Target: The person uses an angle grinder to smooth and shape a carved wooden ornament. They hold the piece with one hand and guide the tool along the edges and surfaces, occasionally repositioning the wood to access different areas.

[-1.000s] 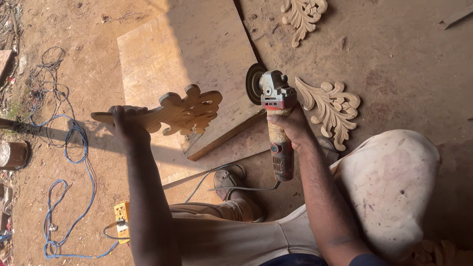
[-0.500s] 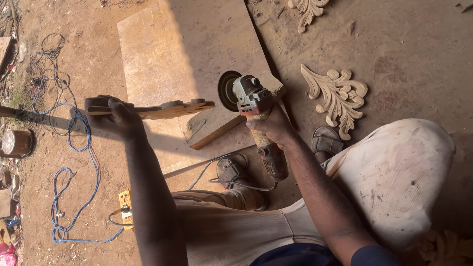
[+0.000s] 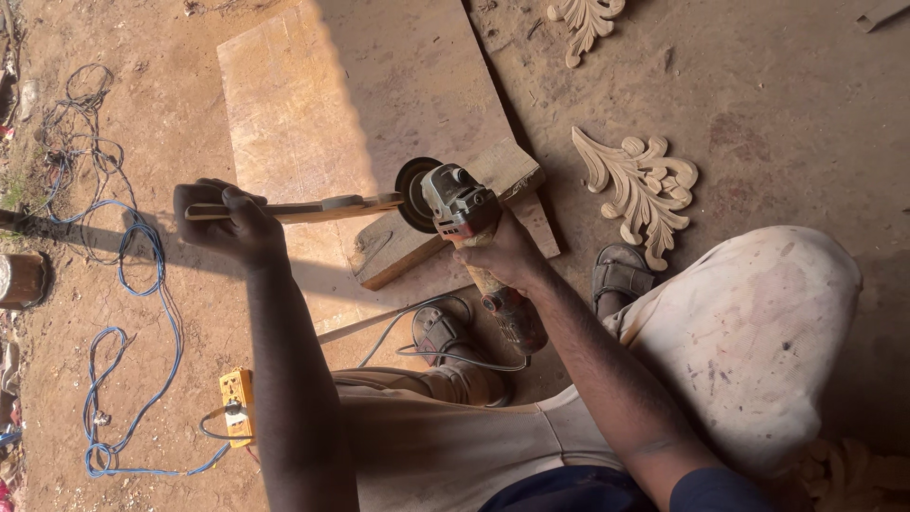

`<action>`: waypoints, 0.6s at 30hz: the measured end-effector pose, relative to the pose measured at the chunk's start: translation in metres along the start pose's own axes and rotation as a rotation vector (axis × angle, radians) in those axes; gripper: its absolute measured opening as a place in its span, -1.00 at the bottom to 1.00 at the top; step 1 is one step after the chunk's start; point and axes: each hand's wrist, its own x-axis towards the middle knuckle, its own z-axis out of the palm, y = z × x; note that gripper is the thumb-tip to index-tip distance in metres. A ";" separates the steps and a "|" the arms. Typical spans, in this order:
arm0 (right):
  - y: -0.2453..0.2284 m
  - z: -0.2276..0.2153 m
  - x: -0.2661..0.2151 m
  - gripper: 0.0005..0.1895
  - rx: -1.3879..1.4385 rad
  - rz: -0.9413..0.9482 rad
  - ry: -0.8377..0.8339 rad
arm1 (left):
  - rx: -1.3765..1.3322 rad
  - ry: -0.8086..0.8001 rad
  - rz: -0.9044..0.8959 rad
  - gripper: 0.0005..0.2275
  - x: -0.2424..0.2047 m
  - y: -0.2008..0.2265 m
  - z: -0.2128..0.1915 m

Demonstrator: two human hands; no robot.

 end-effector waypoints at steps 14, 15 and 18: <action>-0.004 -0.004 0.001 -0.17 0.005 0.032 -0.018 | -0.012 0.066 -0.076 -0.92 -0.001 -0.009 -0.001; -0.005 -0.003 0.000 -0.16 -0.032 0.022 -0.012 | -0.013 0.048 -0.066 -0.93 -0.002 -0.006 0.002; -0.007 -0.001 -0.003 -0.15 -0.082 0.007 0.000 | -0.014 0.002 -0.045 -0.94 -0.004 0.000 0.008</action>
